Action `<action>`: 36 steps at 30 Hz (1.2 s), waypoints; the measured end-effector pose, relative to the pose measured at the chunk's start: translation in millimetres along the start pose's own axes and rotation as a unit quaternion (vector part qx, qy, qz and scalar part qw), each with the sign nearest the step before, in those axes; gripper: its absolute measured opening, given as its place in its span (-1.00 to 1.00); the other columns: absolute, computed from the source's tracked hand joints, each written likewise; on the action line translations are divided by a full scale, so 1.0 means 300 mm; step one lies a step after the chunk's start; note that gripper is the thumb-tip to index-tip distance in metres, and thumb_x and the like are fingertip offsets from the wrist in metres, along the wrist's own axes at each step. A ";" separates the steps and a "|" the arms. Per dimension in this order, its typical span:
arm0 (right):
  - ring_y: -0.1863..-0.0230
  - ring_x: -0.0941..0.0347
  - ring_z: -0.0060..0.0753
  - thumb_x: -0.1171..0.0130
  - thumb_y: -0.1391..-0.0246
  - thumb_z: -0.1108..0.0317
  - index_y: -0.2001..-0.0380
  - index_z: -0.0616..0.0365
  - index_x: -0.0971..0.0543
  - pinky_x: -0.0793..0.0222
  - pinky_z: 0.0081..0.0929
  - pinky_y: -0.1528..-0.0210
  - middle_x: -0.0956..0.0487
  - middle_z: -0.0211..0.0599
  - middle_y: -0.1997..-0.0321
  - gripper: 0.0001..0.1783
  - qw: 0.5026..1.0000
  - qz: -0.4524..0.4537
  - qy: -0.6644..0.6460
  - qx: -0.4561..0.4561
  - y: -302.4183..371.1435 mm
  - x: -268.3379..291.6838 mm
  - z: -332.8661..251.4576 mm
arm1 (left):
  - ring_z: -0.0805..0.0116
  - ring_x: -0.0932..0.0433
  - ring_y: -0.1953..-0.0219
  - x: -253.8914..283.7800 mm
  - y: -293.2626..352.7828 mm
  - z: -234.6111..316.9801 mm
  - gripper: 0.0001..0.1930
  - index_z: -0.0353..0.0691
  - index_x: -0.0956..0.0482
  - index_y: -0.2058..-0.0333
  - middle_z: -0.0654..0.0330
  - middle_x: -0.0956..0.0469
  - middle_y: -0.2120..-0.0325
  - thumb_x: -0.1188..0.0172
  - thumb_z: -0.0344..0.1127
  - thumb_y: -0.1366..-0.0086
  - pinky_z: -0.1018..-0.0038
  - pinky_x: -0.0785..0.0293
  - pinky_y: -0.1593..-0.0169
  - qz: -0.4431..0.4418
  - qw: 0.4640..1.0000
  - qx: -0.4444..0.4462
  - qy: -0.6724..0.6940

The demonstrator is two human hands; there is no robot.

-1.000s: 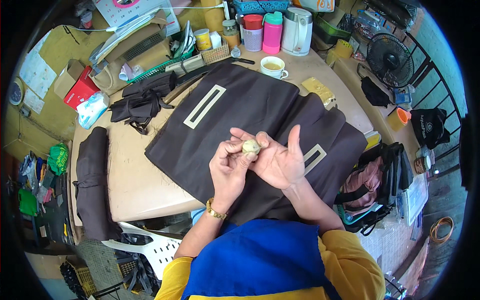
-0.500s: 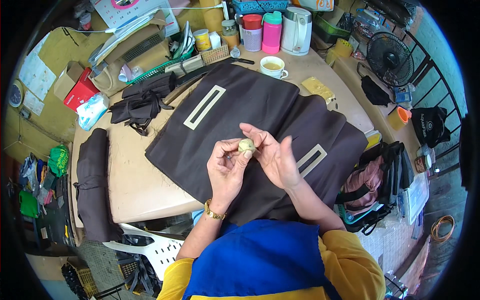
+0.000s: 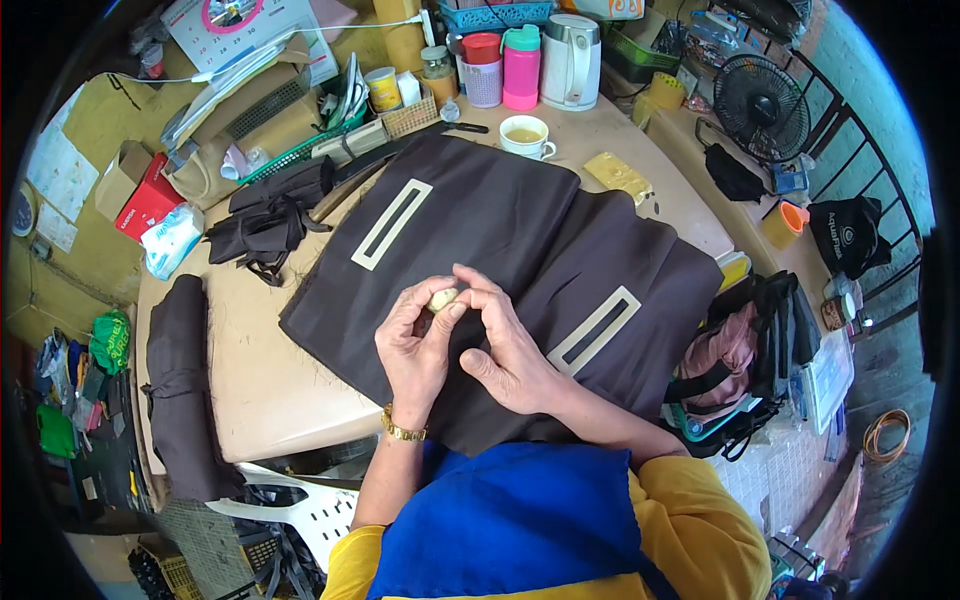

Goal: The person handles a large piece of brown leather fabric on a workshop table, checking various attachments and then handling a small round piece of material.

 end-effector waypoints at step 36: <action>-0.35 -0.08 -0.22 0.42 -0.11 -0.59 0.26 0.10 -0.47 -0.01 -0.19 -0.33 -0.19 -0.05 -0.39 -0.09 0.703 0.037 -0.690 -0.170 -0.020 0.026 0.093 | 0.47 -0.58 0.11 -0.045 0.021 -0.043 -0.52 -0.38 -0.47 -0.06 0.10 -0.59 0.09 -0.37 -0.56 -0.14 0.53 -0.54 0.00 -0.049 0.966 0.113 0.227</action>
Point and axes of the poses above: each hand's wrist, its own y-axis away from the middle knuckle, its own x-axis out of the back of the hand, z = x × y, the point moved 6 cm from there along -y, towards the middle knuckle
